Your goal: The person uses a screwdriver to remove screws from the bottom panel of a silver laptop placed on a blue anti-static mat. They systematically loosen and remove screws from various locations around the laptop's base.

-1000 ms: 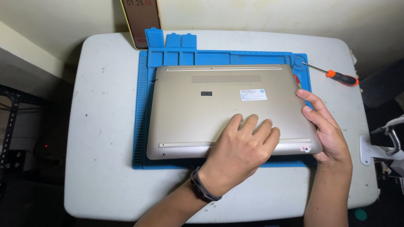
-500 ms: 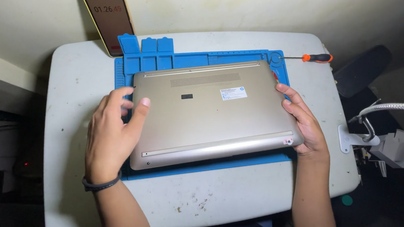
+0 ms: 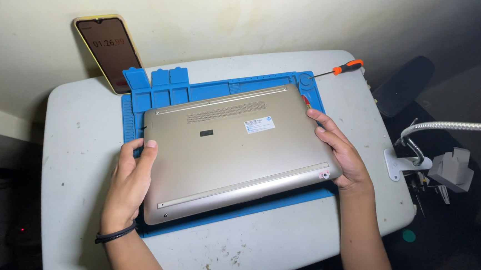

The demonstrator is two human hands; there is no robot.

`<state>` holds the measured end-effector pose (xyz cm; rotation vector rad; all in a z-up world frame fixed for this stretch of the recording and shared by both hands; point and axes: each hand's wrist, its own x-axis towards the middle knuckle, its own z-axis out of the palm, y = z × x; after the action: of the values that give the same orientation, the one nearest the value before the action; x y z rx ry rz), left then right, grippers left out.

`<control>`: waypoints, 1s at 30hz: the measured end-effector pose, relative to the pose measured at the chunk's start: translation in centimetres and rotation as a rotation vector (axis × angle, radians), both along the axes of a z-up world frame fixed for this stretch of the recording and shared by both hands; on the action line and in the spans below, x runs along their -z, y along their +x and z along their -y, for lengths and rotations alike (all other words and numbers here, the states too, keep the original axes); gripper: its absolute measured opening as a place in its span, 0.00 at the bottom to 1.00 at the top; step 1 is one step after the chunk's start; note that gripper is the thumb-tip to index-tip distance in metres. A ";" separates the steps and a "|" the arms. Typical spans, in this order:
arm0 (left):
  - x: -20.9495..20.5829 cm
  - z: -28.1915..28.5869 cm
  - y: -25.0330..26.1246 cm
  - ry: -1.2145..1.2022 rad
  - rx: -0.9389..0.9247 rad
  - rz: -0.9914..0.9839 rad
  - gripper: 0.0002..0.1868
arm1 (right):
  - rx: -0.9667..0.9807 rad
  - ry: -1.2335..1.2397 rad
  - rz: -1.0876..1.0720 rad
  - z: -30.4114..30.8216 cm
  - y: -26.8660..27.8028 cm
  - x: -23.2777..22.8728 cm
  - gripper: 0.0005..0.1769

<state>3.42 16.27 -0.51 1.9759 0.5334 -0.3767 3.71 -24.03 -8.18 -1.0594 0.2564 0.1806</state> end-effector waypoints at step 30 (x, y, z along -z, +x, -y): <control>4.4 0.3 0.8 -0.171 -0.051 0.123 0.30 | -0.024 -1.440 0.036 -2.8 -0.2 -6.5 0.10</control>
<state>4.18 15.95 -4.96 1.8038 0.4565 -0.2580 3.54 -21.23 -1.65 -2.4901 0.3398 -0.0393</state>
